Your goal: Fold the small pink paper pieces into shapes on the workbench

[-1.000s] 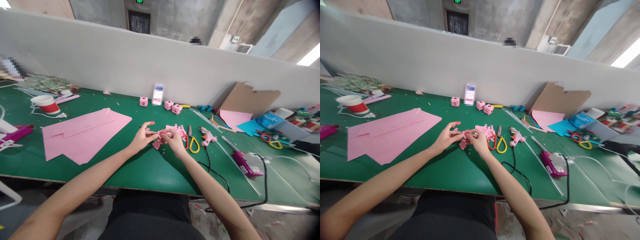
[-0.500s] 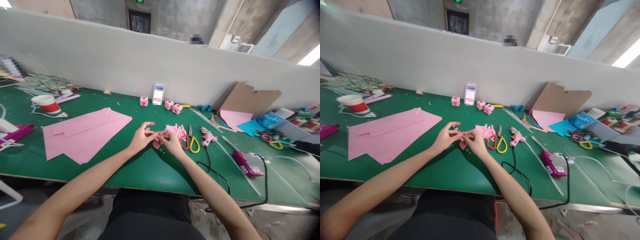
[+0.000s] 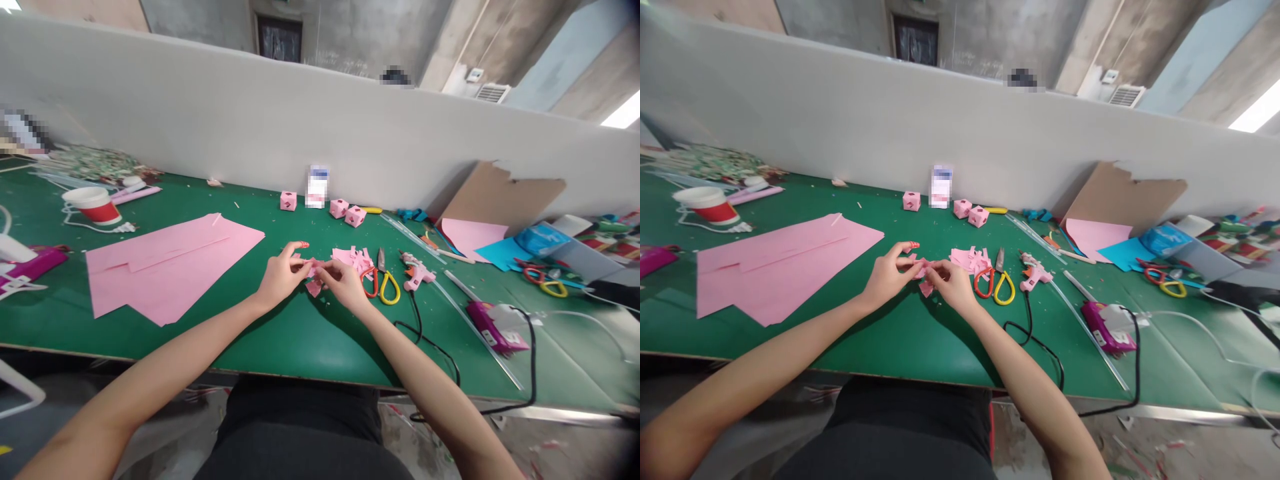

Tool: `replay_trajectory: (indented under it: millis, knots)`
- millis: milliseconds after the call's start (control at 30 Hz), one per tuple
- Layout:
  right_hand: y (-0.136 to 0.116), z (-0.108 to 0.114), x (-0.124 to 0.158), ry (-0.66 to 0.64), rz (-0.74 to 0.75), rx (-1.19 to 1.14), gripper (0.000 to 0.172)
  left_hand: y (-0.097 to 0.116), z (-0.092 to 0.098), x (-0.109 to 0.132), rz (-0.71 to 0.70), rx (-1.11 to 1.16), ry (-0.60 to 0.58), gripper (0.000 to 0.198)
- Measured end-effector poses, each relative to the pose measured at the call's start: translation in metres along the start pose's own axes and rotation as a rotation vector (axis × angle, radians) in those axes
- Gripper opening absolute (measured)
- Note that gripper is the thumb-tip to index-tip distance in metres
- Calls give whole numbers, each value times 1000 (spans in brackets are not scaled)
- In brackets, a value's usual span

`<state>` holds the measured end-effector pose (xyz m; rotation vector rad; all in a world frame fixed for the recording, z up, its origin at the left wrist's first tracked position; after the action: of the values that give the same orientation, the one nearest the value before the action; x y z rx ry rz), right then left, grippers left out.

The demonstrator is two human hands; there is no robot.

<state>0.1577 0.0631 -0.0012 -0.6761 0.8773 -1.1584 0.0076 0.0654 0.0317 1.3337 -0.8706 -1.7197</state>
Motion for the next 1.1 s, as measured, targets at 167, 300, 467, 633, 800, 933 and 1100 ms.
replay_trajectory:
  millis: [167,300,467,633,800,933,1100]
  knots:
    - [-9,3,2,32,48,128,29,-1,-3,0,1,42,-29,34]
    - [-13,5,5,54,49,178,32,-2,-5,0,23,95,-45,40]
    - [-14,5,5,63,45,186,34,-3,-6,0,35,122,-55,43]
    - [-13,2,5,50,61,180,31,-2,-7,-1,27,104,-66,41]
    - [-16,8,5,104,62,182,24,-2,-8,-1,21,100,-86,41]
    - [-21,12,5,130,96,216,23,-3,-10,0,31,122,-96,42]
    - [-20,16,4,172,81,244,24,-10,-11,1,130,241,-84,44]
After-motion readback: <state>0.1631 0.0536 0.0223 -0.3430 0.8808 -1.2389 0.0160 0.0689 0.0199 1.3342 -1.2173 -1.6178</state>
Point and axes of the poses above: each hand's wrist, its own x-axis away from the middle knuckle, its own z-axis out of the back of the hand, y = z × x, the point moved 8 cm from there along -x, towards the middle knuckle, and after that the axes turned 14 degrees about x, right-handed, at the moved point
